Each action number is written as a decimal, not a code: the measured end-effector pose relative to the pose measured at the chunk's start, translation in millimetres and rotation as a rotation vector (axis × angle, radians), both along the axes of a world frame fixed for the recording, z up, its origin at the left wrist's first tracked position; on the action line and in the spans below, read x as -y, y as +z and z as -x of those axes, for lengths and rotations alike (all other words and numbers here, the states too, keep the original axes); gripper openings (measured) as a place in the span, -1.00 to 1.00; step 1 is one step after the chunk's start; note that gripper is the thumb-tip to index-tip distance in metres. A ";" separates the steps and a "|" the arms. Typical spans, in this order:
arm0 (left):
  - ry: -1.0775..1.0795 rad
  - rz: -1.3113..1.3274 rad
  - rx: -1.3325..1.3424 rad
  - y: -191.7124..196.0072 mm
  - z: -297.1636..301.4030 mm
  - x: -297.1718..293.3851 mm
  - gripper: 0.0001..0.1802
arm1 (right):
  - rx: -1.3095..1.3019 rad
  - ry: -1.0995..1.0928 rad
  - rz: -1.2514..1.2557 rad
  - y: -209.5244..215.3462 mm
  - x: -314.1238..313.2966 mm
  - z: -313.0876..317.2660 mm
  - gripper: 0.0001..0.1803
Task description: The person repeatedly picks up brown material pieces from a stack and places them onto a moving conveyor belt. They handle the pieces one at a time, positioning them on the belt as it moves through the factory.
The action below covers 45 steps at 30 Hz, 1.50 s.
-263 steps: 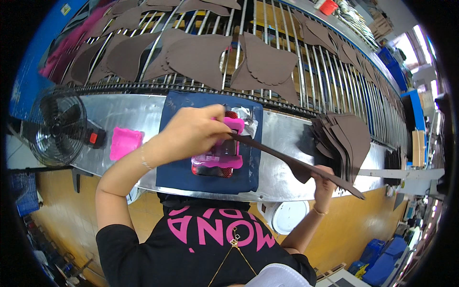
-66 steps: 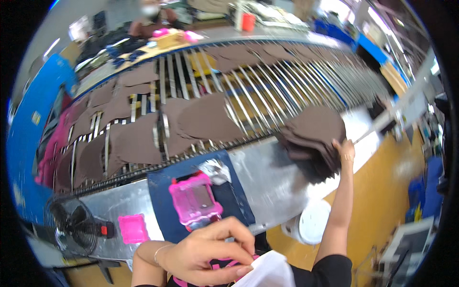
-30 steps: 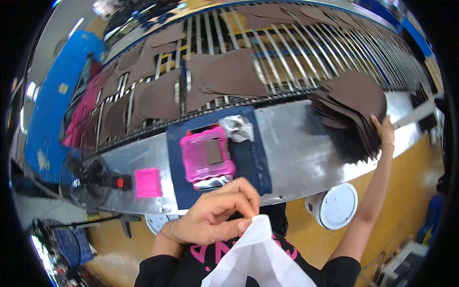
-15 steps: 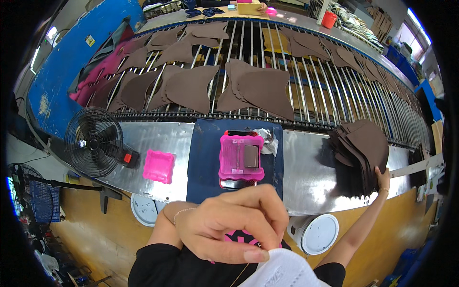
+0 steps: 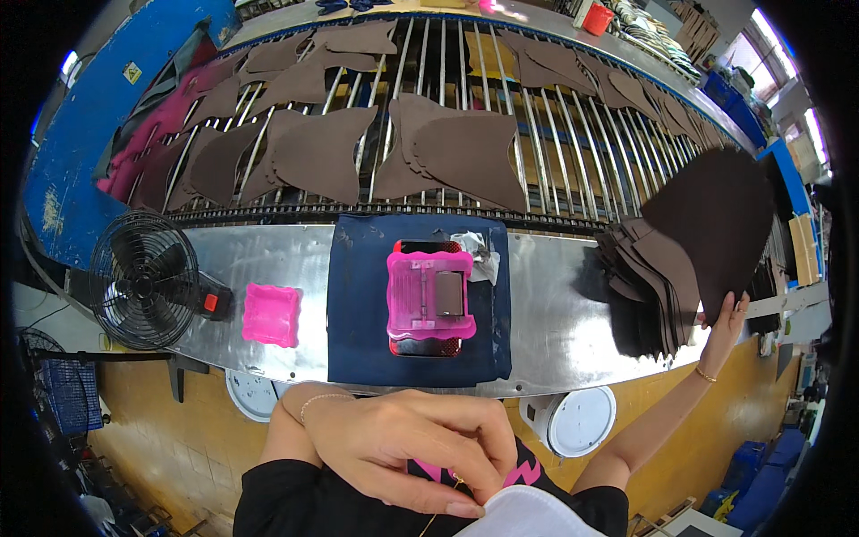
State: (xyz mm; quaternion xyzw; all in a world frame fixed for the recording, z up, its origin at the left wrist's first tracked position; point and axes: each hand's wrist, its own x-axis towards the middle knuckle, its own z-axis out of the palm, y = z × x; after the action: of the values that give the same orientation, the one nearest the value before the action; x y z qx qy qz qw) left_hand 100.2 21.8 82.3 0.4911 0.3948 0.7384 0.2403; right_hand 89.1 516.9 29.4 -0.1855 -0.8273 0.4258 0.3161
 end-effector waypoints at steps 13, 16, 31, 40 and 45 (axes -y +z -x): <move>1.088 0.513 0.365 -54.9 54.6 100.6 -0.62 | -0.020 0.957 0.528 -34.2 279.0 63.5 -0.83; 1.441 0.732 -0.056 -62.8 45.8 128.8 -0.61 | -0.010 1.192 0.603 -49.5 298.9 63.6 -0.72; 1.567 0.618 0.117 -61.3 26.9 162.5 -0.77 | -0.058 1.051 -0.193 -55.7 319.6 66.6 -0.88; 1.413 0.691 0.106 -88.2 22.2 162.4 -0.93 | -0.147 1.044 -0.417 -68.4 288.5 59.1 -0.78; 1.183 0.868 -0.048 -92.1 41.0 112.3 -0.94 | 0.009 0.861 -0.380 -96.0 230.5 31.2 -0.79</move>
State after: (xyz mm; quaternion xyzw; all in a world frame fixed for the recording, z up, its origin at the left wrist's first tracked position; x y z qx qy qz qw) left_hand 59.2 -90.5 -9.8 0.0725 0.8561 0.5105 -0.0344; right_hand 57.8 286.4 -66.5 0.2340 -0.8936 0.3582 0.1357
